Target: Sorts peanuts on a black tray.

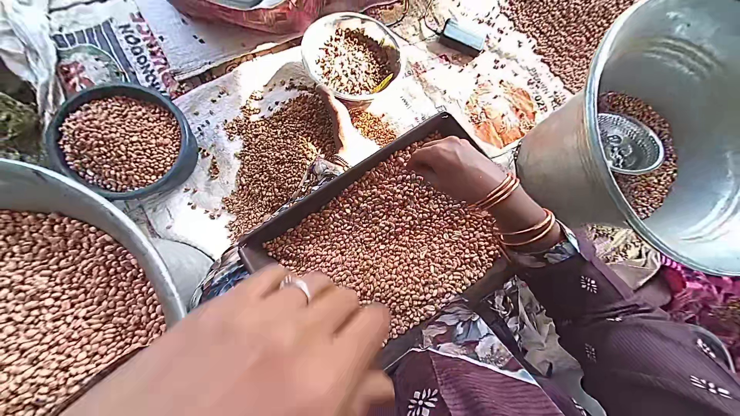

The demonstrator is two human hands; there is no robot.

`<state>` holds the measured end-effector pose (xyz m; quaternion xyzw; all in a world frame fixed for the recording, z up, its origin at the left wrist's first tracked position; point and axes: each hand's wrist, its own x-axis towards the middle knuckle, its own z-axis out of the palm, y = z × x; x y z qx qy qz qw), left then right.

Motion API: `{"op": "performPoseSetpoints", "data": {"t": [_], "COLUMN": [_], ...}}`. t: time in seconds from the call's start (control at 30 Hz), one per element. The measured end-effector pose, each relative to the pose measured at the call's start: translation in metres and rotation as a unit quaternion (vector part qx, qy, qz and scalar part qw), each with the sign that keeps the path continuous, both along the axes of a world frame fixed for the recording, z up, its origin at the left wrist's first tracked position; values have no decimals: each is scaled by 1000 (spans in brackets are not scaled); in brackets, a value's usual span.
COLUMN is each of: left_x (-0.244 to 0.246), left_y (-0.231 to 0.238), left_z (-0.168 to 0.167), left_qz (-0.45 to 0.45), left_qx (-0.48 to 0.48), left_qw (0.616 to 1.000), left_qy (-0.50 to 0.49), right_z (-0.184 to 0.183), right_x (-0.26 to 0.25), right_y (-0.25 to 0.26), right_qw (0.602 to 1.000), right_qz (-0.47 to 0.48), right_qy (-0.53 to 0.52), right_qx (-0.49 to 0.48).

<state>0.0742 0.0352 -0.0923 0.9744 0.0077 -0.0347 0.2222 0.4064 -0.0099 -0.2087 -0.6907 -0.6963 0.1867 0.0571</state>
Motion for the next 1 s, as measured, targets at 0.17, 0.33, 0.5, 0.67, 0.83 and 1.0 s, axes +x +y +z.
{"op": "performPoseSetpoints", "data": {"t": [0.17, 0.33, 0.5, 0.67, 0.83, 1.0], "left_x": [46, 43, 44, 40, 40, 56], "left_y": [40, 46, 57, 59, 58, 40], "left_z": [-101, -136, -155, -169, -163, -155], "left_qz": [163, 296, 326, 287, 252, 202], "left_qx": [88, 70, 87, 30, -93, -138], "left_qw": [982, 951, 941, 957, 957, 941], "left_qy": [32, 58, 4, 17, 114, 234], "right_z": [-25, -24, -27, -32, -26, 9], "right_x": [-19, -68, -126, -150, -116, -62], "right_y": [1, -13, -46, -65, -47, -18], "right_qw": [997, 975, 936, 908, 875, 938], "right_qz": [-48, 47, 226, 339, 380, 252], "right_qy": [-35, 36, 106, 126, 196, 152], "right_qx": [-41, -215, -246, -214, -229, -181]}}
